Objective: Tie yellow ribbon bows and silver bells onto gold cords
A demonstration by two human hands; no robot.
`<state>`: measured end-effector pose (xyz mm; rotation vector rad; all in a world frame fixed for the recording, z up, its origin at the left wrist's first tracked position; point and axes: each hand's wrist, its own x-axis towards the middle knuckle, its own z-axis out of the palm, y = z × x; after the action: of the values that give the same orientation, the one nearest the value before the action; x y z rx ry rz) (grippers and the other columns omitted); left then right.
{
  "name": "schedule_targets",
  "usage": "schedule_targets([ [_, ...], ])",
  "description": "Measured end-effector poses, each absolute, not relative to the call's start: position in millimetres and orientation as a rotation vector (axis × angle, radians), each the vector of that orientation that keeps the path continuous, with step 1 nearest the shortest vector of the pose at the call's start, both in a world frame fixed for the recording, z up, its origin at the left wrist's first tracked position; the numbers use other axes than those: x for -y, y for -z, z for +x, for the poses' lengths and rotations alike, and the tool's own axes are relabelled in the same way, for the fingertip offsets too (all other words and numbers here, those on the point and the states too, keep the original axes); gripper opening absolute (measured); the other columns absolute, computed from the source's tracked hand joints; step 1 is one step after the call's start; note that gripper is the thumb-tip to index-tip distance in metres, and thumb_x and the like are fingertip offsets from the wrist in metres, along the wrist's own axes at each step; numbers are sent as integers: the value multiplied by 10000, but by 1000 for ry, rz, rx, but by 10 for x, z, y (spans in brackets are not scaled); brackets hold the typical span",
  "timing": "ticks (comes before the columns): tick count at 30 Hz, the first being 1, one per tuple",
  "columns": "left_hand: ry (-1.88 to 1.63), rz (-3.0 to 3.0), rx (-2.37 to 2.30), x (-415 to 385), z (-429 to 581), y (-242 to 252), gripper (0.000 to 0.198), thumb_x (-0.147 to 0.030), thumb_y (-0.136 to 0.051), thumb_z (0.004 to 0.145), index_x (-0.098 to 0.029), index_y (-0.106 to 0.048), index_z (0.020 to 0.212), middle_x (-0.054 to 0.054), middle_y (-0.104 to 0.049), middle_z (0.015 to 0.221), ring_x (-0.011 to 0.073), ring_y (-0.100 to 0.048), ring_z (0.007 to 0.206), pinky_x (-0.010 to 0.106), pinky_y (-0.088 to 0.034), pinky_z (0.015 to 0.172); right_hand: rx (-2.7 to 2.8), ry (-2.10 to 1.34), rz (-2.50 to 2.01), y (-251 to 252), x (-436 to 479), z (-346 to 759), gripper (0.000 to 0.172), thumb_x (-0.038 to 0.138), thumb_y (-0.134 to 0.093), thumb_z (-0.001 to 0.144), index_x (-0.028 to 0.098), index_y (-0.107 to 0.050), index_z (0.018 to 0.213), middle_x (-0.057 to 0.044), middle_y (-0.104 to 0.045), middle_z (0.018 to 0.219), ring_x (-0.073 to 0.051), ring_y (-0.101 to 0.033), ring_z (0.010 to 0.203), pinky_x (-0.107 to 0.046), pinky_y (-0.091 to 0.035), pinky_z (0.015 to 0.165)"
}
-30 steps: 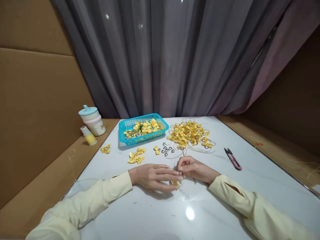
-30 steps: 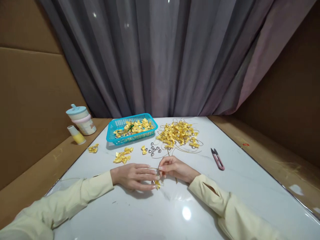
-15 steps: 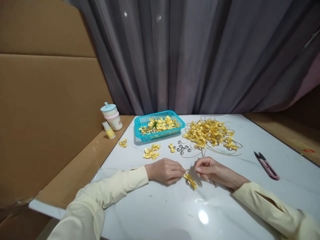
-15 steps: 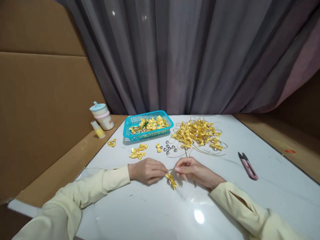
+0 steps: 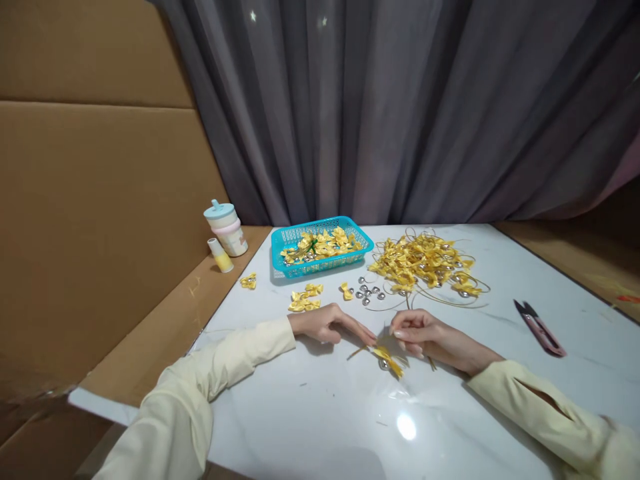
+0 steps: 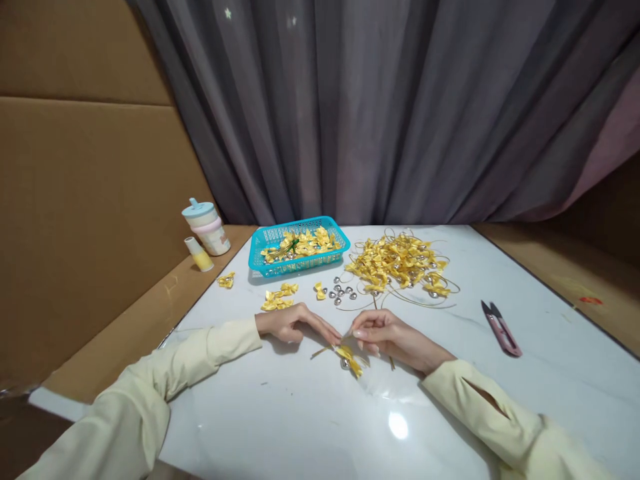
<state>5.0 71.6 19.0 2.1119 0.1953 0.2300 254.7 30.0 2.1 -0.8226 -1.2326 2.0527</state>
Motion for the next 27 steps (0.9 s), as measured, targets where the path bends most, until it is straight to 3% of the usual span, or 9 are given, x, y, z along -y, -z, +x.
schedule_targets([
  [4,-216,2154,-213,-696,68,-193,434,-36,-490,721,-132,-640,1116,53,-567,1276,186,-540,1159,272,-395,1012,1191,-2063,-815,-29,-302,2540,153,201,-764,643,115,-668,725,21,-546,510,-36,-407,422,-196,-270,440],
  [9,-211,2170,-274,-646,102,-161,290,-164,-586,802,-174,-659,1083,44,-617,1211,149,-505,1200,252,-385,1024,1158,-2066,-805,-41,-303,2521,158,191,-771,630,113,-670,723,0,-595,531,-45,-443,429,-203,-324,462],
  [15,-262,2246,-288,-615,112,-113,363,-237,-681,749,-209,-641,1109,38,-611,1219,152,-530,1174,273,-408,1012,1171,-2062,-812,-38,-308,2529,172,211,-772,634,111,-673,732,-18,-640,571,-44,-468,432,-191,-344,456],
  [20,-331,2338,-237,-594,128,-20,220,-251,-608,816,-183,-693,1006,56,-671,1112,155,-533,1172,281,-432,1000,1209,-2062,-771,-30,-312,2539,153,192,-750,656,107,-675,759,-18,-656,604,-49,-499,448,-186,-361,455],
  [27,-448,2133,-297,-495,202,-171,250,-270,-490,896,-128,-691,940,131,-662,1088,181,-566,1107,291,-447,932,1292,-2076,-753,-79,-298,2530,140,158,-739,667,88,-638,732,1,-638,538,-45,-496,402,-169,-363,431],
])
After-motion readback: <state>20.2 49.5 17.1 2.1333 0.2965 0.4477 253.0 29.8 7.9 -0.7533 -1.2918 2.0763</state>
